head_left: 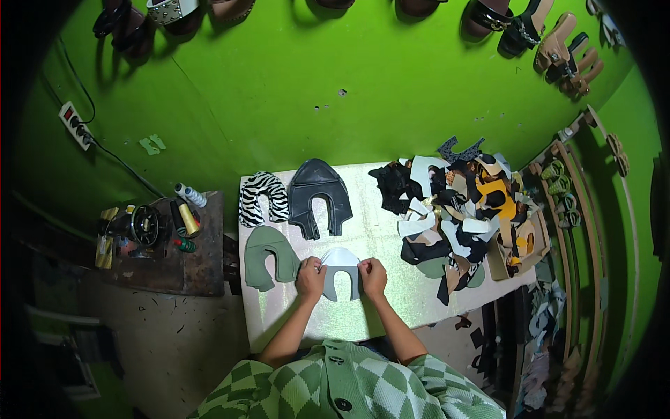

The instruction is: Sorting and arranging various cut leather and synthetic pieces for shoe manufacturing on a work table.

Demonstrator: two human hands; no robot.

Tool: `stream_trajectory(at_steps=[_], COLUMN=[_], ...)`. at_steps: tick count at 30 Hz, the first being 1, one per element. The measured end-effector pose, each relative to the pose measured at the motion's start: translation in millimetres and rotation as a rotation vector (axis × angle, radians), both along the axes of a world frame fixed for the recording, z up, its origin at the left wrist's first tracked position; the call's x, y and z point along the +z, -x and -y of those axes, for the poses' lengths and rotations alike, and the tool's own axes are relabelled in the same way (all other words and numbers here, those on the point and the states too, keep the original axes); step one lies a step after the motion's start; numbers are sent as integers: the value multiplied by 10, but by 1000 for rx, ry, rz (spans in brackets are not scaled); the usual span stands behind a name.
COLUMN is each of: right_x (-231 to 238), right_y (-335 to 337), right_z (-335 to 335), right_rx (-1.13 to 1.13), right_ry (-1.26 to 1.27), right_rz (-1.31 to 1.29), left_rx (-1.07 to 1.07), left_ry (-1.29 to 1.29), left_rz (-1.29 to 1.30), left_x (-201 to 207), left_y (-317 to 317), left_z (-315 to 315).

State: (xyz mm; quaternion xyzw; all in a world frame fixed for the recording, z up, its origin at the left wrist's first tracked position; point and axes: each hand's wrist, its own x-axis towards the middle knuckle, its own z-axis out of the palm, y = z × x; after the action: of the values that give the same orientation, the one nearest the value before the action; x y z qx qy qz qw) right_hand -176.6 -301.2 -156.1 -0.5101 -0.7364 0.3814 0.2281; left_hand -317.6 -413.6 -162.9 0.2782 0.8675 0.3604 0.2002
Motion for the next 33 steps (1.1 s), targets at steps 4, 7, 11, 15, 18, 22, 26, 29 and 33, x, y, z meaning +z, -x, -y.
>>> stream_trajectory(at_steps=[4,7,11,15,18,22,26,29,33], right_x=[74,26,-161,-219,-225,-192,-85,60,132], right_y=[-53,-85,-147,-131,-141,-176,-228,-339,-853], right_z=[60,164,315,332,300,259,32,-269,-696], right_rx=[189,483,588,615,608,627,666,480,168], right_ry=[-327,-446,-449,-437,-434,-386,27,150,-202], right_rz=[108,167,362,413,424,370,199,-267,-288], left_rx=[-147,-380,-625,-660,-660,-655,-610,-467,-312], left_ry=[-38,-15,131,200,201,203,142,69,-78], left_rz=[-275,-482,-495,-444,-445,-442,-404,-387,-381], left_x=[87,33,-133,-206,-176,-163,-119,-31,90], left_y=[-104,-212,-291,-278,-284,-299,-325,-324,-566], left_z=[59,133,206,232,187,172,142,37,-327])
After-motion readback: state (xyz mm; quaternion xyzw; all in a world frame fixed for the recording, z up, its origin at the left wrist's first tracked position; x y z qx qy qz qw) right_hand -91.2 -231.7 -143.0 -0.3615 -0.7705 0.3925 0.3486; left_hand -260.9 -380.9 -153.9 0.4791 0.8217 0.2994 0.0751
